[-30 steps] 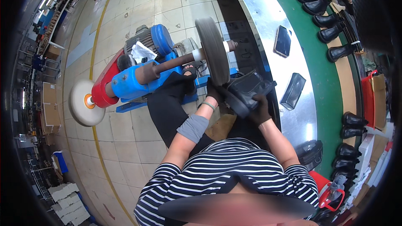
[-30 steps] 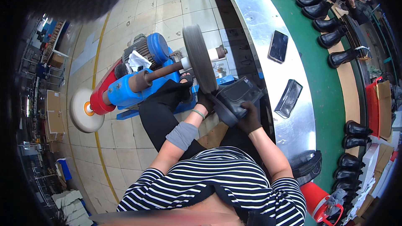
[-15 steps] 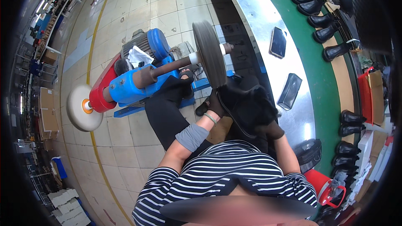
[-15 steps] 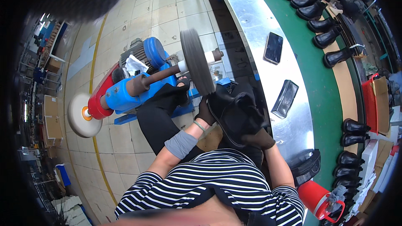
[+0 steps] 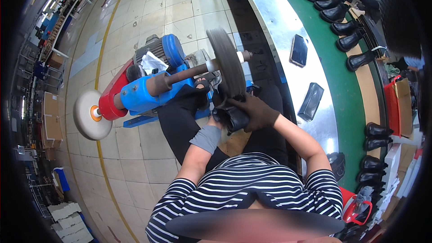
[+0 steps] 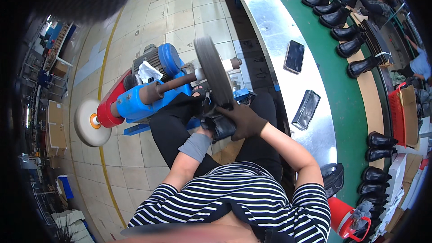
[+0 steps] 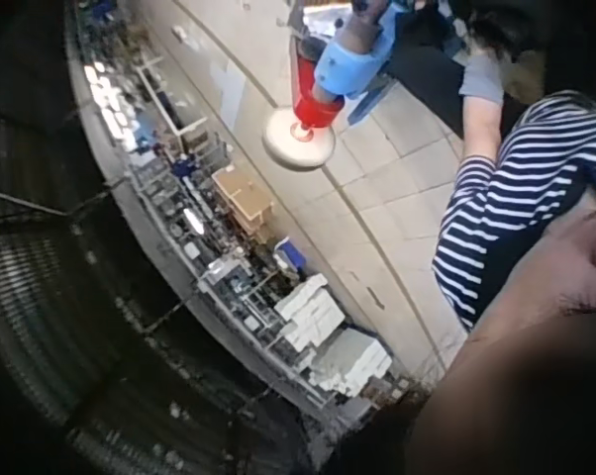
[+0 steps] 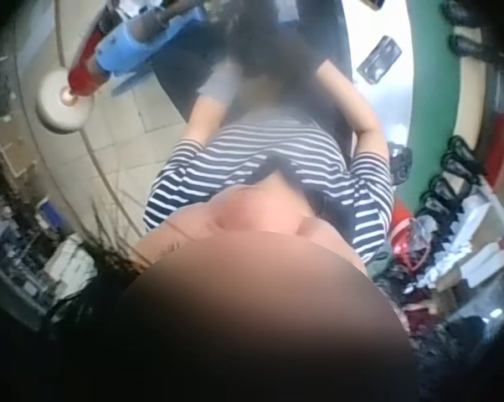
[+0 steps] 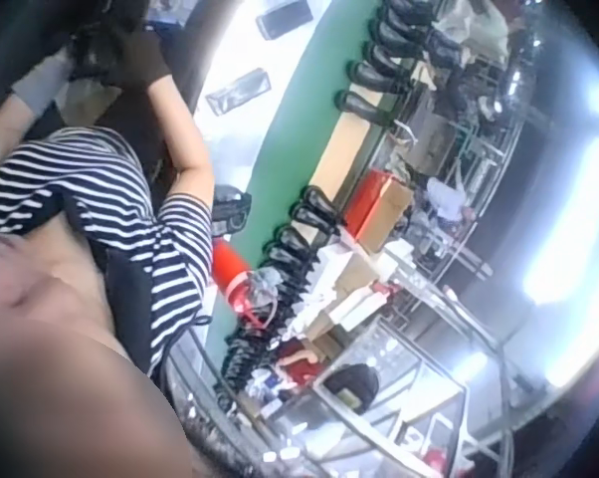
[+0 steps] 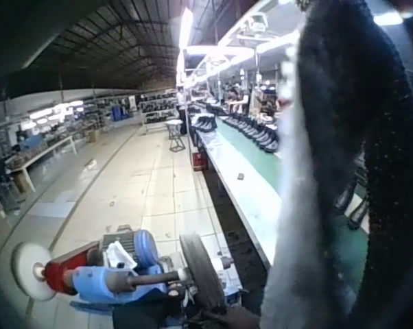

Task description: Polishing the edges of black boots using a rotary polishing machine.

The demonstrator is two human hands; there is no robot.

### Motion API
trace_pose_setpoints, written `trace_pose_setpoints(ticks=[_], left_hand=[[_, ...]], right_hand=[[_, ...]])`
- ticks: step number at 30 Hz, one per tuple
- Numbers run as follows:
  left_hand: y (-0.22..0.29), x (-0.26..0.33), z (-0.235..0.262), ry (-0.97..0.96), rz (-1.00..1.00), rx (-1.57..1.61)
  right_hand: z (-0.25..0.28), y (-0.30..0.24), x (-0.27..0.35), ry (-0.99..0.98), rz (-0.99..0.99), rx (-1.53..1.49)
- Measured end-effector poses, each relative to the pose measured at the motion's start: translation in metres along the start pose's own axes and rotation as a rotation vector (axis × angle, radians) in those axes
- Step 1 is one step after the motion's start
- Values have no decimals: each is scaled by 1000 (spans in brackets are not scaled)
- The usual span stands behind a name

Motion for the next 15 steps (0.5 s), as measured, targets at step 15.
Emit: trace_pose_setpoints(ticks=[15], left_hand=[[132,115,-28,63,-629,-542]], right_hand=[[71,67,176,590,-373,-1038]])
Point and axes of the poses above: each hand's wrist, its own x-axis away from the middle knuckle, its own z-axis out of the back of the hand, y = z × x, the point moved 10 cm from there along -x, towards the middle knuckle, and after that the axes turned 2 degrees about -x, right-handed, at the moved point
